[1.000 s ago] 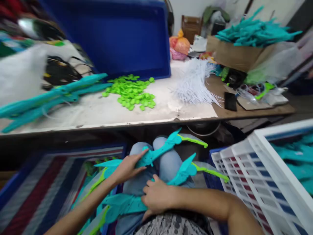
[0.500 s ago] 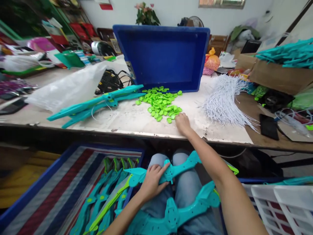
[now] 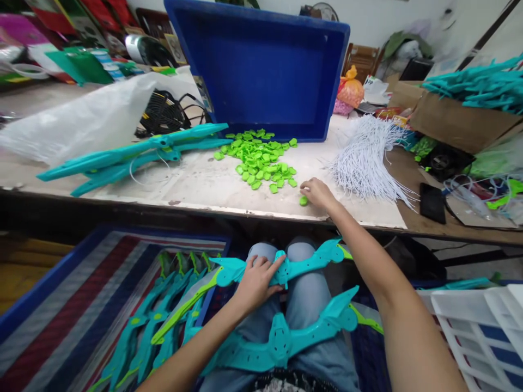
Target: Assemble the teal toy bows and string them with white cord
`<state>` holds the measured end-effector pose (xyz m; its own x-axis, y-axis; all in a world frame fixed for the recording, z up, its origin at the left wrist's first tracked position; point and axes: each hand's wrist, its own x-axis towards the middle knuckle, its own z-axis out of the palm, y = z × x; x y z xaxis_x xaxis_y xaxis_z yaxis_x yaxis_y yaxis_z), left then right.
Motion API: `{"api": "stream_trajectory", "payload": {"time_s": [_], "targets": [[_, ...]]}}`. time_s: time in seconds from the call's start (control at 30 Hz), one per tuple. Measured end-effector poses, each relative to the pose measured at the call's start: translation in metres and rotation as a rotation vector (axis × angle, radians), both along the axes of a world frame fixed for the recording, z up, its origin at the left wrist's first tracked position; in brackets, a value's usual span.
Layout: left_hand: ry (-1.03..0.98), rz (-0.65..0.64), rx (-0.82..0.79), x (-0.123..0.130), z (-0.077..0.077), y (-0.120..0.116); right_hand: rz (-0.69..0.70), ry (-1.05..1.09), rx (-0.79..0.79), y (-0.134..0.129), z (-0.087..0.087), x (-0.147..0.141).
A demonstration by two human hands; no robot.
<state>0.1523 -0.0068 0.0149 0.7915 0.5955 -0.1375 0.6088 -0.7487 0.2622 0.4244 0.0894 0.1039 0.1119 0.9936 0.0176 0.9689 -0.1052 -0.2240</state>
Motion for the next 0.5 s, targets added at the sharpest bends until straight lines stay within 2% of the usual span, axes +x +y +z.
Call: {"api": "stream_trajectory", "payload": {"time_s": [0.1, 0.23, 0.33, 0.4, 0.5], "targets": [[0.025, 0.006, 0.057, 0.006, 0.000, -0.010, -0.054, -0.101, 0.166, -0.014, -0.012, -0.008], [-0.042, 0.020, -0.014, 0.006, -0.009, -0.013, 0.039, -0.121, 0.110, -0.029, -0.019, -0.017], [-0.170, 0.087, -0.093, 0.001, -0.022, -0.008, 0.062, 0.050, 0.193, -0.056, -0.027, -0.029], [-0.222, 0.141, -0.138, -0.001, -0.028, -0.005, 0.179, 0.234, 0.234, -0.087, -0.038, -0.045], [-0.243, 0.165, -0.199, -0.003, -0.030, -0.003, 0.376, 0.399, 0.172, -0.136, -0.064, -0.070]]}}
